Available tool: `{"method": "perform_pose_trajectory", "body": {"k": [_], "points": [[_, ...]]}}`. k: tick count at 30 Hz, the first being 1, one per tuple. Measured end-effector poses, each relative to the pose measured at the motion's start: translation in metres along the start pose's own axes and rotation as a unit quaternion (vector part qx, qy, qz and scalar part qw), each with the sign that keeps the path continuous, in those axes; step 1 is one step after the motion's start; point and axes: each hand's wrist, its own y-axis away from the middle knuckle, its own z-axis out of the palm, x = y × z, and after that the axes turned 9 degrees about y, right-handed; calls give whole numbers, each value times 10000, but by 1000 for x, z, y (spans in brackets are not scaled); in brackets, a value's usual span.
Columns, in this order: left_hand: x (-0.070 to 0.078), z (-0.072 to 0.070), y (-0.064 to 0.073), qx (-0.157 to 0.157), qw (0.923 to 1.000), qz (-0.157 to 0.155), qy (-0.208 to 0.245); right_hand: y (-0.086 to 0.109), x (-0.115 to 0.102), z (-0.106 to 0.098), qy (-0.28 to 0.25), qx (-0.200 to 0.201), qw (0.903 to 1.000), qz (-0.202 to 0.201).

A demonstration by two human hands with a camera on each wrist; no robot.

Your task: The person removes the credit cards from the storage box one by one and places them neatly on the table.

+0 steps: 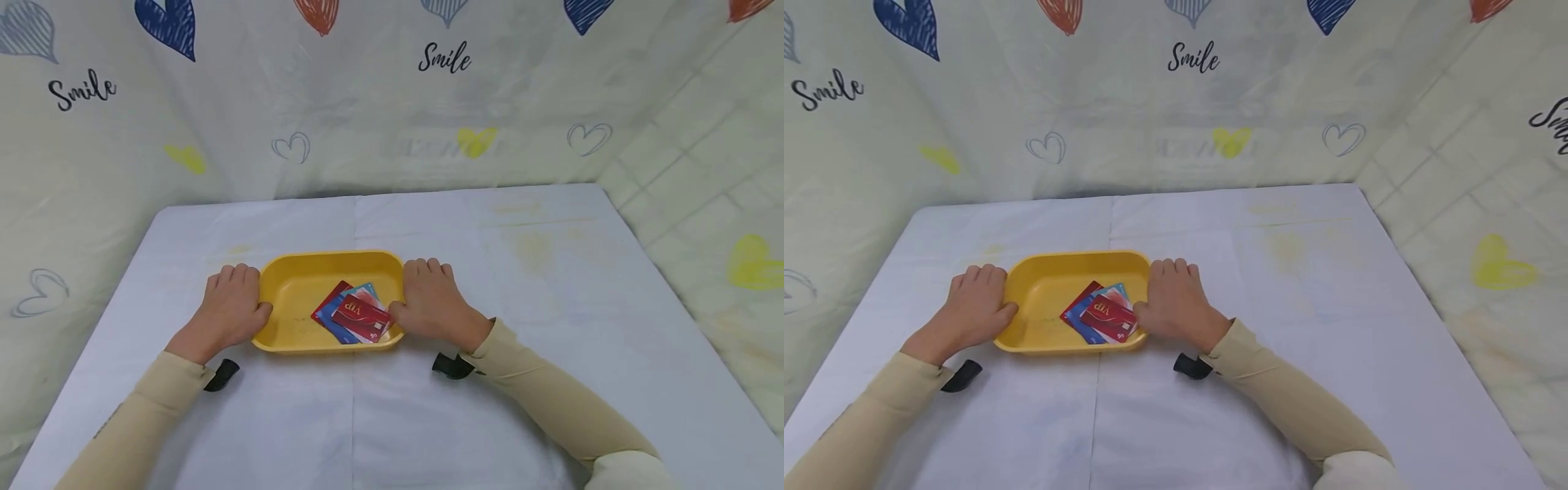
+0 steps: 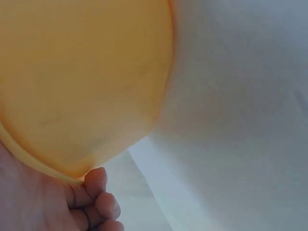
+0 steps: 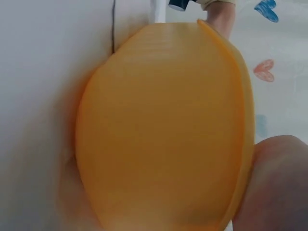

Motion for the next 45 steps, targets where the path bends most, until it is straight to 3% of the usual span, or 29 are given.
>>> {"method": "perform_pose_trajectory", "body": {"k": [6,13,17,23,34,45], "points": [[5,0,-5,38,10000,-67,-54,-2,12,-8,47,-273,9996,20],[7,3,-9,462,9987,-227,4,-6,19,-24,-319,368,9983,-308],[5,6,-7,651,9977,-196,-27,-9,9,-27,-787,505,9927,-763],[4,8,-6,715,9972,-198,-47,-12,-14,-28,-1417,545,9763,-1545],[6,12,-7,671,9971,-349,15,-26,-46,-19,-1353,164,9626,-2342],[5,14,-9,822,9961,-291,143,-35,-48,-8,-1318,-41,9668,-2190]]}}
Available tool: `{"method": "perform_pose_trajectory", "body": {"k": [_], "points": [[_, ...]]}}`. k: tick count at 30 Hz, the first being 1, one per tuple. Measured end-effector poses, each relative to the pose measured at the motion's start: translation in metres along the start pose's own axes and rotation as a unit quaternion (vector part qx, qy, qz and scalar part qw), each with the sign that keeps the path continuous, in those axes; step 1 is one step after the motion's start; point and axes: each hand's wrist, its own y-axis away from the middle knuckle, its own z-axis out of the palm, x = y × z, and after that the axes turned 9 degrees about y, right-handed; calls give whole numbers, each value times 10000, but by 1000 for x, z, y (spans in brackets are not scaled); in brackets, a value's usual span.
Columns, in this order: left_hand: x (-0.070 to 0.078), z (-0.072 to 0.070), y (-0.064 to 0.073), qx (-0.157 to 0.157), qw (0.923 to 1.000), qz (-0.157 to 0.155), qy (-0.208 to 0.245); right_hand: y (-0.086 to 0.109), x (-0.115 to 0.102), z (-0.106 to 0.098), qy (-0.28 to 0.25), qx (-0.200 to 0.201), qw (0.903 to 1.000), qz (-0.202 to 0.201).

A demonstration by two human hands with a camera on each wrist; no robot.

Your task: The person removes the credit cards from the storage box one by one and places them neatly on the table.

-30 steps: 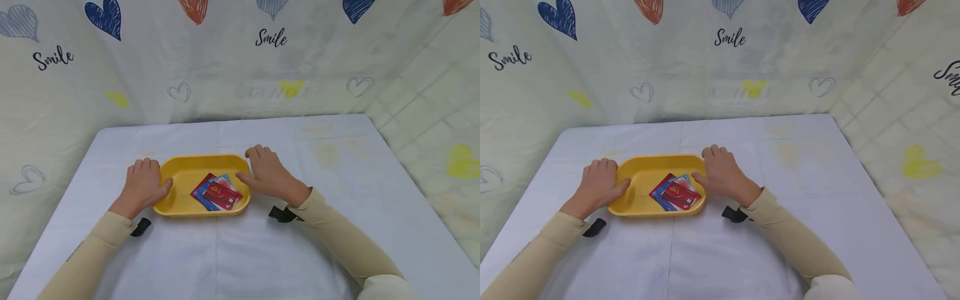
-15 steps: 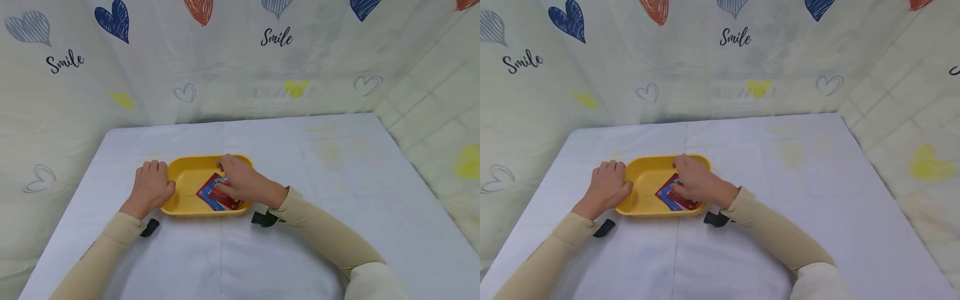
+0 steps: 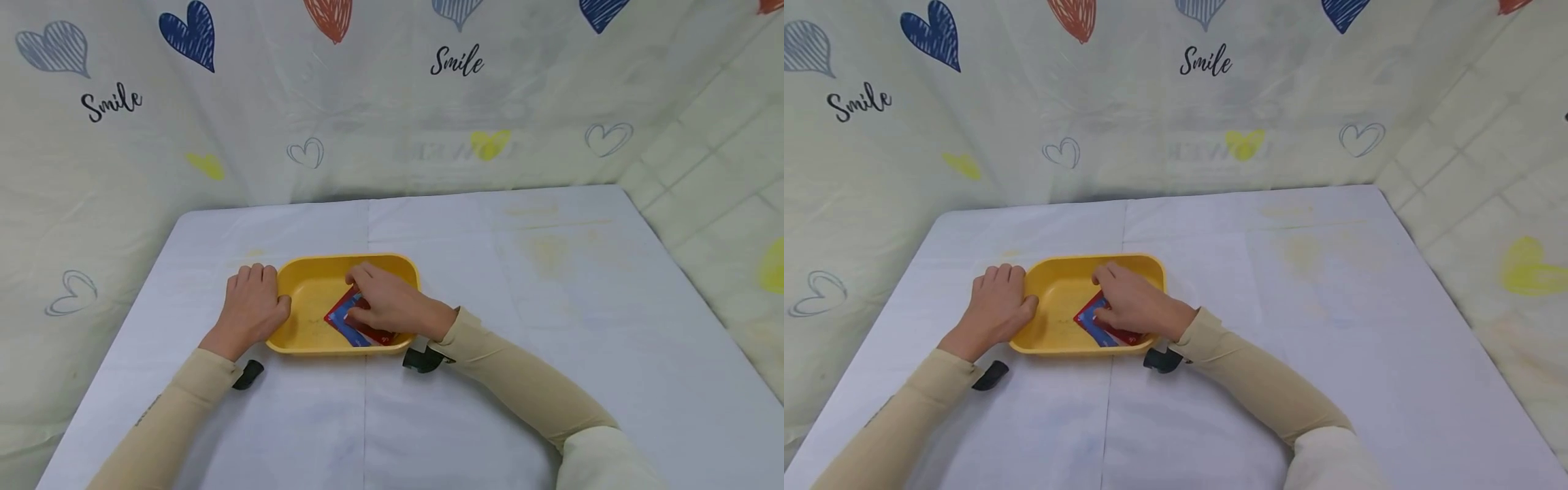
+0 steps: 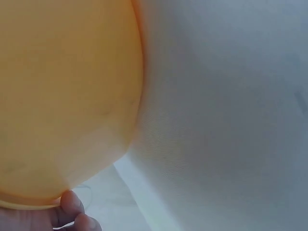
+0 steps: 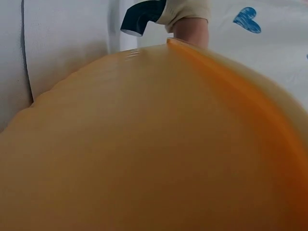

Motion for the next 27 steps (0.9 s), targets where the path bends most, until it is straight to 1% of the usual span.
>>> {"method": "perform_pose_trajectory", "body": {"k": [4,6,11,13,18,22,27], "points": [[1,0,-1,-14,10000,-38,10,0,4,1,-193,-120,9997,38],[2,1,-1,-41,10000,-68,25,0,5,1,-278,-248,9992,109],[2,2,1,-116,9998,-119,69,-1,5,5,-133,-569,9982,158],[2,1,3,-117,9998,-142,73,-2,5,6,-42,-690,9975,114],[3,-2,5,-83,9999,-142,45,-3,1,5,-35,-1020,9947,73],[3,-1,4,-99,9999,-114,49,-2,1,7,110,-1086,9939,121],[3,-1,2,-125,9999,-82,58,-3,2,10,205,-1040,9941,243]]}}
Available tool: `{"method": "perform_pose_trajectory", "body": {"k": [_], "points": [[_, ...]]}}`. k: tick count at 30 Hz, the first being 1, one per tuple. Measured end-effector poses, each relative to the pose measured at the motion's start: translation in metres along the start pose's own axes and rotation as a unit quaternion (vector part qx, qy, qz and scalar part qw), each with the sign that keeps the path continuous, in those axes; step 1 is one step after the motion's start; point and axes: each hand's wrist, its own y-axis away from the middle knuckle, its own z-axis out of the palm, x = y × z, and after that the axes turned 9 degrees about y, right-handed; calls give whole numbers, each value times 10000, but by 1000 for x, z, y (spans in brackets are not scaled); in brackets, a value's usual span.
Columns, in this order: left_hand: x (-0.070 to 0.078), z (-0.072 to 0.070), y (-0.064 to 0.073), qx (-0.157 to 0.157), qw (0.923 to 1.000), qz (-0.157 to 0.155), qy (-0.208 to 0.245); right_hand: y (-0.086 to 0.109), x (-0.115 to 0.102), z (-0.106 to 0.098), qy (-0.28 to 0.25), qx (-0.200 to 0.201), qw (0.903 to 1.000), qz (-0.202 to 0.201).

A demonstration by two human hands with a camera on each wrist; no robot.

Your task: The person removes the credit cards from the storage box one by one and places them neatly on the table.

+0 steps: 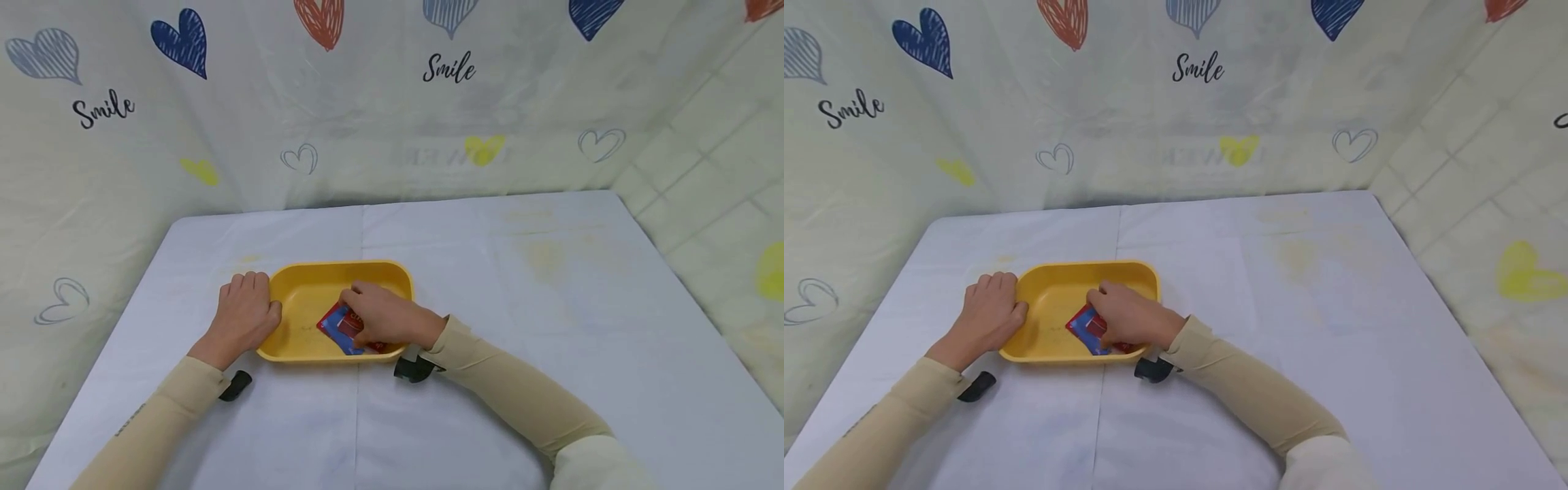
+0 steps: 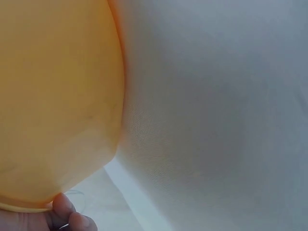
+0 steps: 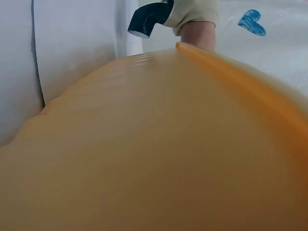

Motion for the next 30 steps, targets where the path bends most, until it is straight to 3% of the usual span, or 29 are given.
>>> {"method": "perform_pose_trajectory", "body": {"k": [7,16,30], "points": [[-1,-1,0,-67,10000,-58,-5,-1,-1,3,15,153,9998,146],[-1,1,-1,-86,9999,-71,5,0,-2,1,81,25,9999,83],[2,1,-1,-121,9998,-127,1,0,3,-3,-509,-53,9986,107]]}}
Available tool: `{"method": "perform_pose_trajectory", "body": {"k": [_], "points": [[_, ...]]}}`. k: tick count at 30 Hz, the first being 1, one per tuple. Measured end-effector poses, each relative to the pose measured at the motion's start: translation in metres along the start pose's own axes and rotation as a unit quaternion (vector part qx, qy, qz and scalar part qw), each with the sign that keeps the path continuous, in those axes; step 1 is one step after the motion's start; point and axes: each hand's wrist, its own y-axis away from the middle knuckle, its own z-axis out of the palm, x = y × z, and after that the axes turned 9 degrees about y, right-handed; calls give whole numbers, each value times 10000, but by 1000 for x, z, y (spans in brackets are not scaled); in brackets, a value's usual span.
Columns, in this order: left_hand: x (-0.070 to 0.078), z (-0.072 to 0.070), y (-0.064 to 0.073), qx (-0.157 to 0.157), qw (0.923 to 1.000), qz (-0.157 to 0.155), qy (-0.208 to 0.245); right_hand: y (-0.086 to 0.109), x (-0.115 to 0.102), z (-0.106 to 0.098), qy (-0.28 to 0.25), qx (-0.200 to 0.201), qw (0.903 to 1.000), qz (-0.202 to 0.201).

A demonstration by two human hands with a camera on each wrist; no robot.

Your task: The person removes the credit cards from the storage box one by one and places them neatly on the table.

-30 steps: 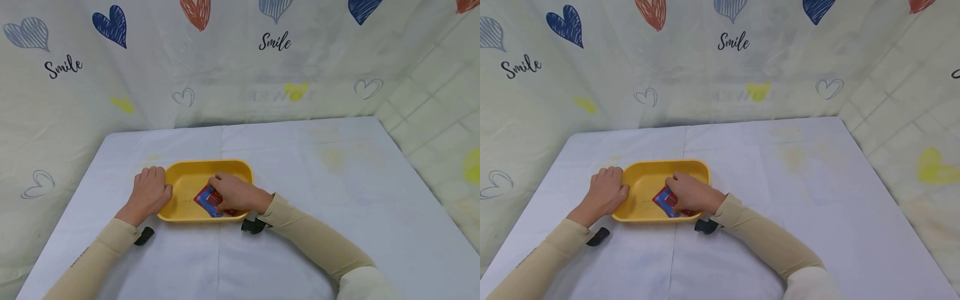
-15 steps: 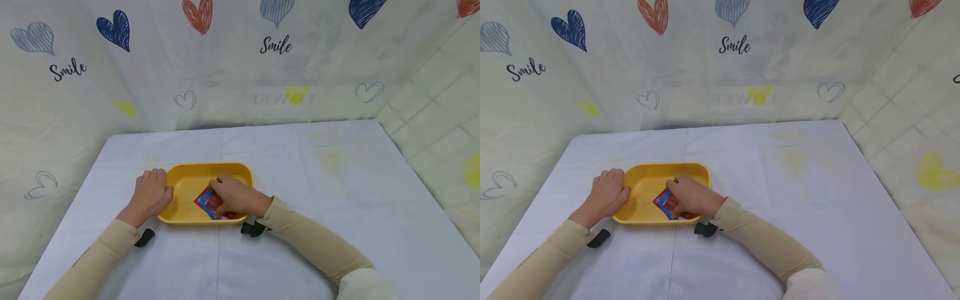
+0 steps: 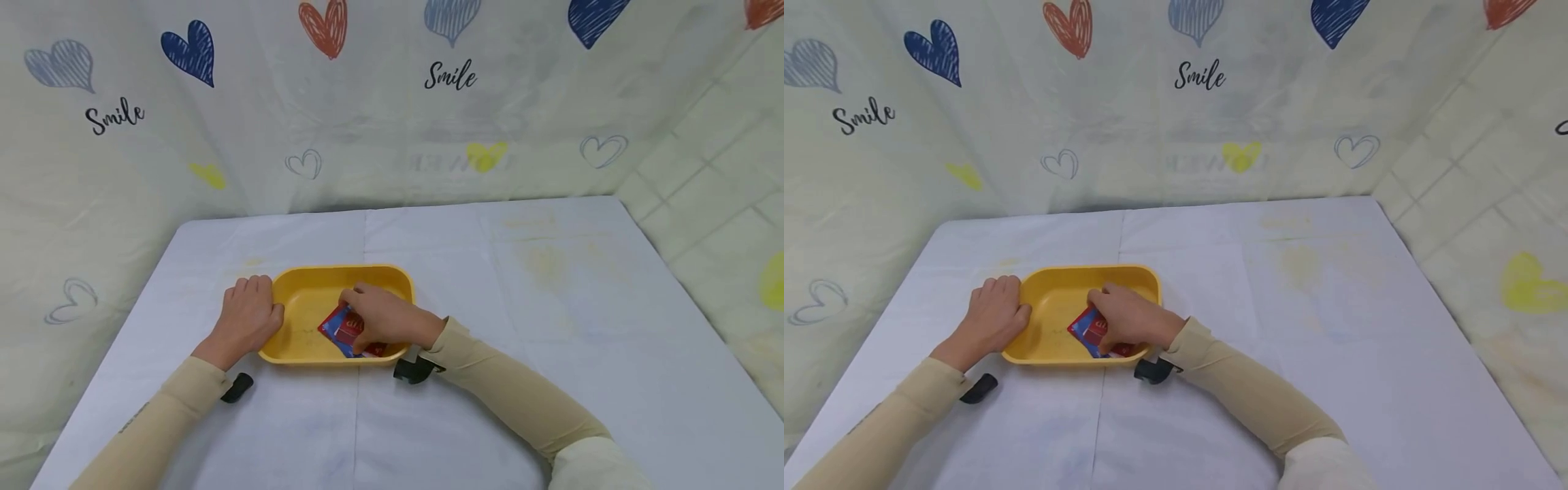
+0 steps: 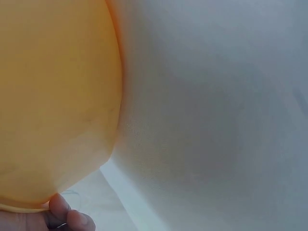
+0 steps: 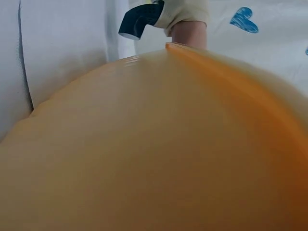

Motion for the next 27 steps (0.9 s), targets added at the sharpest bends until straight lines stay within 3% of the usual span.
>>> {"method": "perform_pose_trajectory", "body": {"k": [11,21,27], "points": [[-3,2,-1,37,10000,4,79,-8,2,-3,-349,-242,9985,333],[-3,1,-2,104,9999,91,83,-12,6,-4,-546,-278,9980,122],[-6,2,-2,147,9998,93,91,-14,4,-4,-556,-431,9973,199]]}}
